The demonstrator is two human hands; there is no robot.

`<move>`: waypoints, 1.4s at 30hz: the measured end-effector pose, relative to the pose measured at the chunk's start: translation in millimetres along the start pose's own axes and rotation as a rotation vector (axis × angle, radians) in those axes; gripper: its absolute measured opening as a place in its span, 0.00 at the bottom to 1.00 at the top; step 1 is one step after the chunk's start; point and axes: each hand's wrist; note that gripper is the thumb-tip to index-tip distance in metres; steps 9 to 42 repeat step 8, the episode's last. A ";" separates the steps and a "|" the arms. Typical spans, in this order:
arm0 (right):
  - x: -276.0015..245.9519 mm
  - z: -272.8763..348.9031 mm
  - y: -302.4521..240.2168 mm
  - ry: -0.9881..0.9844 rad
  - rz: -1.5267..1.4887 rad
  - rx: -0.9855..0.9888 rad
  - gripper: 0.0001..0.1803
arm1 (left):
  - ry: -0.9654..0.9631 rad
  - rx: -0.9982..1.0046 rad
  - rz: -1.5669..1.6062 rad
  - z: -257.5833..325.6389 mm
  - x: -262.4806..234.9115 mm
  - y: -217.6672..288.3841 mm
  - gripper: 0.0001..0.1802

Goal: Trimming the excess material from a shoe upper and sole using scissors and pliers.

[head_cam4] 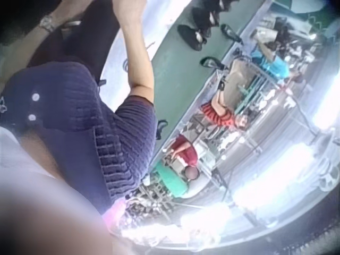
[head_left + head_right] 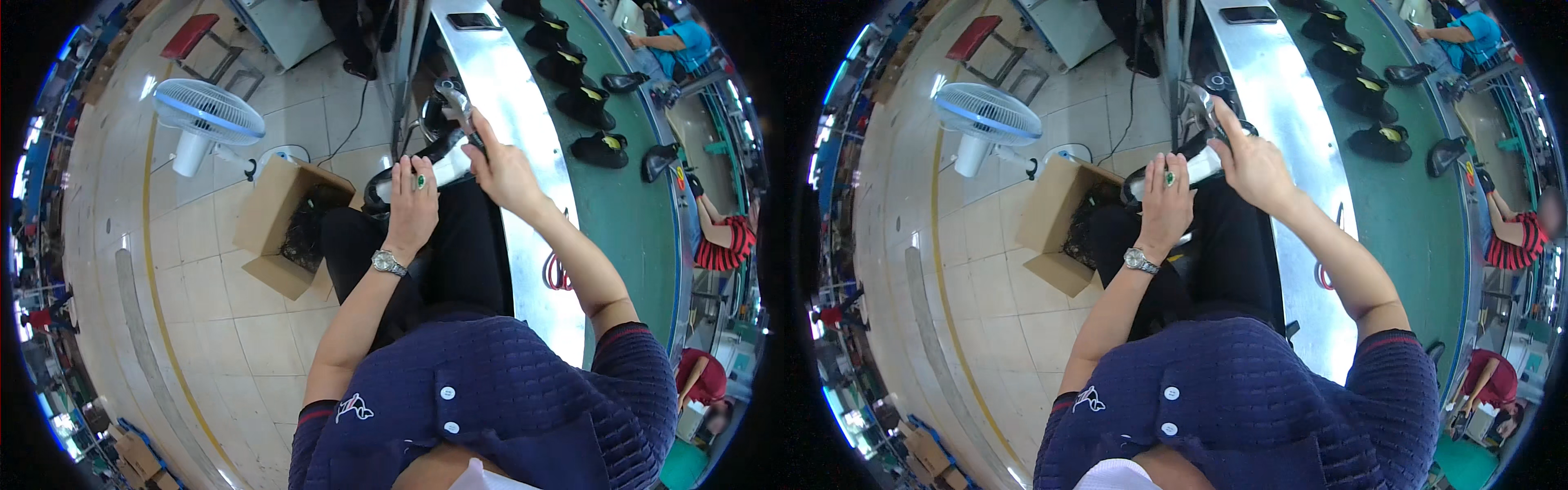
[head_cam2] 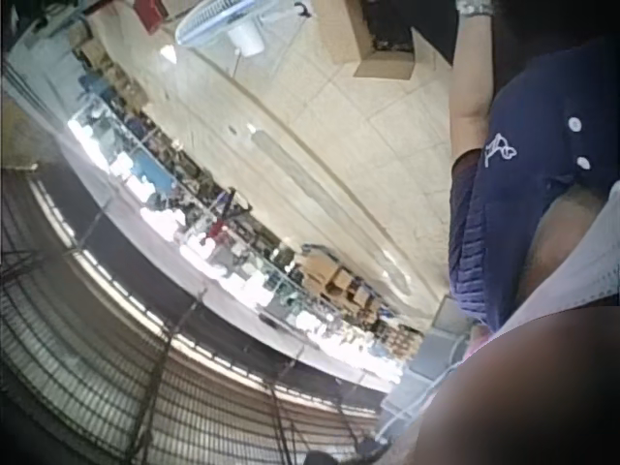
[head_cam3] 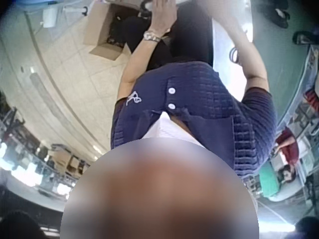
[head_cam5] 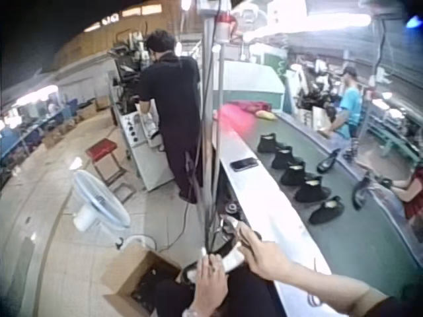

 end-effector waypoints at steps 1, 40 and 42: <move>0.5 5.5 18.9 -0.242 0.198 0.127 0.31 | -0.012 0.023 -0.029 -2.4 1.7 5.6 0.28; -14.6 12.7 -7.0 -0.202 -0.157 0.210 0.37 | -0.005 -0.003 -0.066 19.7 2.8 8.7 0.35; -14.6 12.7 -7.0 -0.202 -0.157 0.210 0.37 | -0.005 -0.003 -0.066 19.7 2.8 8.7 0.35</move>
Point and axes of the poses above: each hand's wrist, its own z-axis away from the middle knuckle, its own x-axis out of the palm, y = z × x, and after that the axes turned 5 degrees about -y, right-handed
